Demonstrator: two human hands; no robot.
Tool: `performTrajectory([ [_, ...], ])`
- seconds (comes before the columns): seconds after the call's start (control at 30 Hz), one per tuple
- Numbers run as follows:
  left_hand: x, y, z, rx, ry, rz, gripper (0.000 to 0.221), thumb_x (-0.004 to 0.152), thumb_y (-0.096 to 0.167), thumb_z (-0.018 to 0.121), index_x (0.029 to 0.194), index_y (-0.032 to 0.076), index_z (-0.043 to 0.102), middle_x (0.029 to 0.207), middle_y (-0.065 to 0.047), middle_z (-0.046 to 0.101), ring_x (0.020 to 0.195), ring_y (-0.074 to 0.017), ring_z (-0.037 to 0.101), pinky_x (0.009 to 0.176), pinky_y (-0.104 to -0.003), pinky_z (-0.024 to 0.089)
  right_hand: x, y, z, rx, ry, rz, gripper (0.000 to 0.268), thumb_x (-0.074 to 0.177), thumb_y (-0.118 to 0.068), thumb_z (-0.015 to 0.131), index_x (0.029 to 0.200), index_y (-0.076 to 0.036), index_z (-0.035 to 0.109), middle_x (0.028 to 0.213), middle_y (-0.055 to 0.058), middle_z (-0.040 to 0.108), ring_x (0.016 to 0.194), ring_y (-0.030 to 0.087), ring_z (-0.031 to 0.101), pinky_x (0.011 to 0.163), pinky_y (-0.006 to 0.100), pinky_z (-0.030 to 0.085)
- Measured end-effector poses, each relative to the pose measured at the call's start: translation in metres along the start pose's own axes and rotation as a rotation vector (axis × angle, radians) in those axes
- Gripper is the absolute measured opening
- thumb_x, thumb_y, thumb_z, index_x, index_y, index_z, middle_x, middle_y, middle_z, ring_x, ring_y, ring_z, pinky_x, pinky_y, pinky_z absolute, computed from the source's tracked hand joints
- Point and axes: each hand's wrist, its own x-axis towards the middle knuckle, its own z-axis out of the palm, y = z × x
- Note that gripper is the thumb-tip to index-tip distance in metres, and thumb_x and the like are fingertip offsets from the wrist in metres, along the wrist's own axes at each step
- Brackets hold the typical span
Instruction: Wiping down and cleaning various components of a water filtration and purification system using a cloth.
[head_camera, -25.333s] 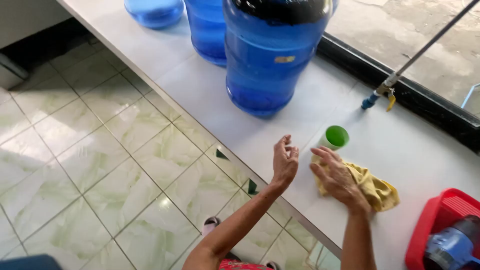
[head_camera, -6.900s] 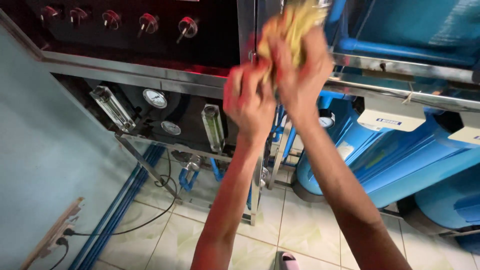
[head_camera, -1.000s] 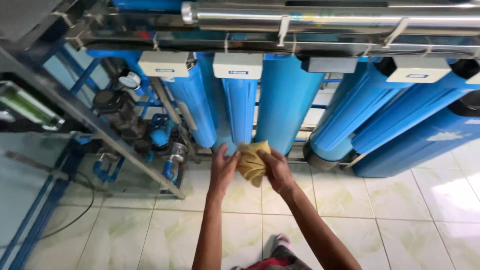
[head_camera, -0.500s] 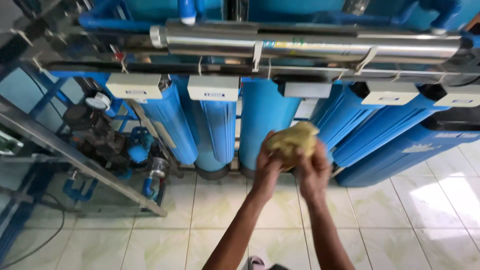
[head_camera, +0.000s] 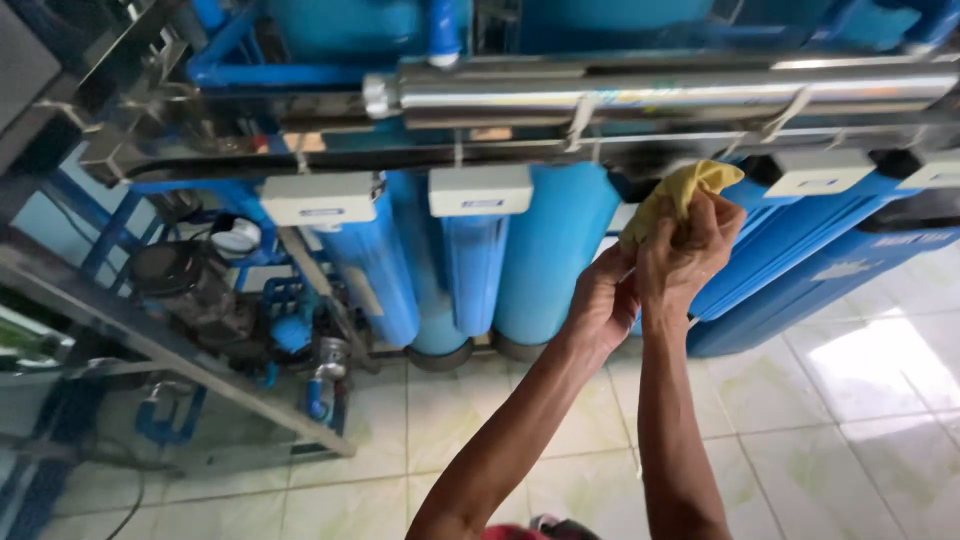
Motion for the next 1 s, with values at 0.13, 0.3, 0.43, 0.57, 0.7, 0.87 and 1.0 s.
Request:
performTrajectory([
  [0.13, -0.053, 0.039, 0.002, -0.002, 0.04, 0.005, 0.033, 0.09, 0.018, 0.075, 0.118, 0.008, 0.064, 0.1, 0.002, 0.072, 0.084, -0.009, 0.067, 0.071, -0.024, 0.054, -0.035, -0.03, 0.006, 0.178, -0.126, 0.065, 0.023, 0.097, 0.0, 0.065, 0.12, -0.001, 0.067, 0.122, 0.013, 0.057, 0.112, 0.023, 0.058, 0.098, 0.033, 0.05],
  [0.3, -0.096, 0.063, -0.09, -0.043, -0.119, 0.109, 0.034, 0.098, 0.014, 0.079, 0.125, 0.005, 0.061, 0.099, -0.003, 0.068, 0.077, -0.0095, 0.064, 0.061, -0.022, 0.052, -0.11, -0.045, 0.027, 0.484, -0.301, 0.068, 0.028, 0.099, -0.003, 0.063, 0.127, 0.0, 0.062, 0.123, 0.009, 0.055, 0.112, 0.019, 0.056, 0.098, 0.032, 0.05],
  [0.43, -0.13, 0.097, -0.104, 0.155, 0.132, 0.14, 0.049, 0.085, 0.011, 0.076, 0.13, 0.01, 0.057, 0.105, -0.003, 0.069, 0.084, -0.0118, 0.067, 0.067, -0.027, 0.056, -0.15, -0.047, 0.046, 0.667, -0.292, 0.64, 0.028, 0.096, -0.005, 0.067, 0.123, 0.001, 0.066, 0.11, 0.008, 0.068, 0.1, 0.017, 0.063, 0.087, 0.033, 0.053],
  [0.57, -0.15, 0.097, -0.088, 0.346, 0.351, 0.204, 0.05, 0.085, 0.016, 0.073, 0.132, 0.016, 0.056, 0.112, 0.001, 0.07, 0.101, -0.012, 0.068, 0.073, -0.029, 0.056, -0.167, -0.033, 0.033, 1.062, -0.223, 1.122, 0.023, 0.098, -0.01, 0.062, 0.118, 0.001, 0.064, 0.105, 0.011, 0.07, 0.096, 0.022, 0.068, 0.082, 0.036, 0.057],
  [0.7, -0.143, 0.059, -0.094, 0.434, 0.303, 0.197, 0.042, 0.094, 0.017, 0.076, 0.131, 0.011, 0.056, 0.117, 0.003, 0.065, 0.107, -0.0122, 0.061, 0.074, -0.032, 0.048, -0.141, -0.033, -0.01, 1.166, -0.171, 1.196, 0.024, 0.098, -0.016, 0.055, 0.115, -0.001, 0.063, 0.104, 0.011, 0.071, 0.094, 0.023, 0.07, 0.08, 0.036, 0.06],
  [0.87, -0.117, -0.027, -0.081, 0.423, 0.274, 0.021, 0.037, 0.092, 0.023, 0.07, 0.126, 0.018, 0.059, 0.114, 0.002, 0.064, 0.104, -0.0143, 0.062, 0.078, -0.038, 0.054, -0.118, 0.019, -0.08, 0.963, -0.109, 1.104, 0.024, 0.1, -0.014, 0.055, 0.119, -0.002, 0.064, 0.104, 0.009, 0.07, 0.094, 0.022, 0.068, 0.077, 0.035, 0.057],
  [1.0, -0.094, -0.108, -0.055, 0.476, 0.288, -0.029, 0.037, 0.09, 0.022, 0.067, 0.126, 0.018, 0.06, 0.116, 0.002, 0.066, 0.105, -0.0133, 0.064, 0.08, -0.039, 0.056, -0.09, 0.068, -0.147, 0.956, -0.121, 1.04, 0.026, 0.103, -0.015, 0.055, 0.124, -0.001, 0.063, 0.108, 0.009, 0.069, 0.097, 0.021, 0.067, 0.079, 0.034, 0.055],
])
